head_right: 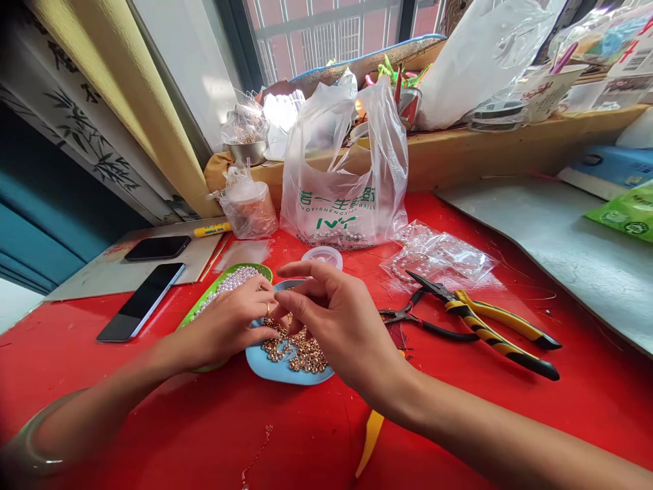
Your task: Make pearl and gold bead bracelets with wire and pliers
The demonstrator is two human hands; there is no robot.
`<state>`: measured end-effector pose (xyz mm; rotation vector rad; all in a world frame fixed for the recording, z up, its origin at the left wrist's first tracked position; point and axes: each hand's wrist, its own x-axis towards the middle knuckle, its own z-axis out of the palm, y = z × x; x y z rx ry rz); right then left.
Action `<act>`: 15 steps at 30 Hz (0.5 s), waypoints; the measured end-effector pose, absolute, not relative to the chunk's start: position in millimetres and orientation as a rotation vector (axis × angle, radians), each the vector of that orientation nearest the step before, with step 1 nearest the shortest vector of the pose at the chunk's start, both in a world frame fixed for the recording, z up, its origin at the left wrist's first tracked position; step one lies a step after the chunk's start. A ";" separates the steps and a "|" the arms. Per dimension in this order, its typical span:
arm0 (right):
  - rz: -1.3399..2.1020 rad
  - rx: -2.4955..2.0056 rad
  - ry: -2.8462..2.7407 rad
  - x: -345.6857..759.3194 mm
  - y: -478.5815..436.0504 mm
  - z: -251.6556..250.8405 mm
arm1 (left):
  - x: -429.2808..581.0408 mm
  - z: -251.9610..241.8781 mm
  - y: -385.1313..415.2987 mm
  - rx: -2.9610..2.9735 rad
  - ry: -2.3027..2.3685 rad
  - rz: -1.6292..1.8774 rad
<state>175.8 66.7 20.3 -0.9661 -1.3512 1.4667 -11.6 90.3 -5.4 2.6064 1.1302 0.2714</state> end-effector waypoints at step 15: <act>1.375 -0.903 -1.452 177.1 64.7 22.0 | -14.8 -11.4 97.1 2.685 1.083 0.499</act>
